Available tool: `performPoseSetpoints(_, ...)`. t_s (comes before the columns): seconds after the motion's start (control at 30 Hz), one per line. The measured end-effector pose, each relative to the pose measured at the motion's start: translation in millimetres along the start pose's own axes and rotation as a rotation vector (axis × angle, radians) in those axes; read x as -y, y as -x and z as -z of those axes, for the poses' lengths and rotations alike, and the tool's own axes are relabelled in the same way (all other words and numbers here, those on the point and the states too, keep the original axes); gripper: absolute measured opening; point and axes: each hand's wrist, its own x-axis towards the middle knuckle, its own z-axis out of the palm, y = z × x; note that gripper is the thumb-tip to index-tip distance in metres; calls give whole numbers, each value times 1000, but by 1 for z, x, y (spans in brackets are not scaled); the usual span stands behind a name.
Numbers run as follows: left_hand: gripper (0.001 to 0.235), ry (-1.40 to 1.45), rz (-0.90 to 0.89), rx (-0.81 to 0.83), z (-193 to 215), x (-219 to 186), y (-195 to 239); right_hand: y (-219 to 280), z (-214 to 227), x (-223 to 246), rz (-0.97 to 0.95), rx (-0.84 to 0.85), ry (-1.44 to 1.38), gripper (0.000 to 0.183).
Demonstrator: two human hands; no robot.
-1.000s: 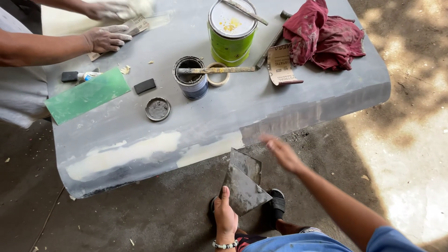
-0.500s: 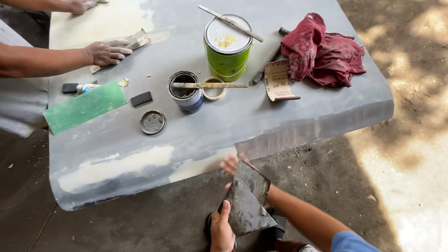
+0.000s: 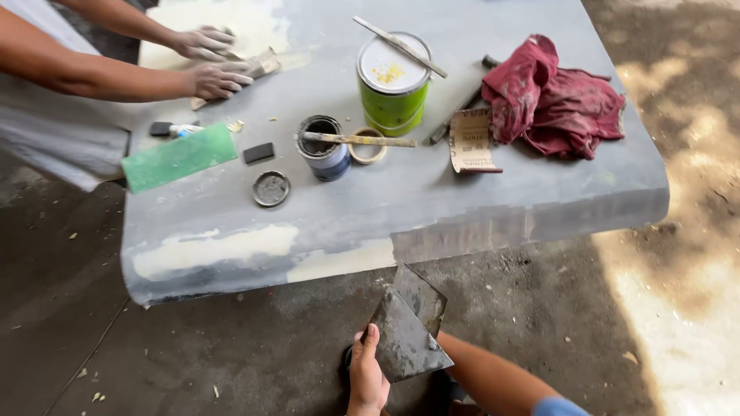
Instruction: Sanding and preparing a car door panel surface using sandpaper and body filler
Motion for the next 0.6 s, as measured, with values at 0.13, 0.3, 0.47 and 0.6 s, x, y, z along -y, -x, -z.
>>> performPoseSetpoints(0.13, 44, 65, -33, 64, -1, -10, 15, 29, -5, 21, -156, 289, -909, 86)
performPoseSetpoints(0.3, 48, -49, -90, 205, 4, 23, 16, 91, 75, 89, -92, 669, -1336, 80)
performPoseSetpoints(0.47, 47, 45, -77, 244, -28, 15, 44, 102, 118, 128, -57, 522, -1146, 59)
performPoseSetpoints(0.6, 45, 121, -69, 310, -51, -9, 70, 161, 132, 210, 9, 475, -1213, 56)
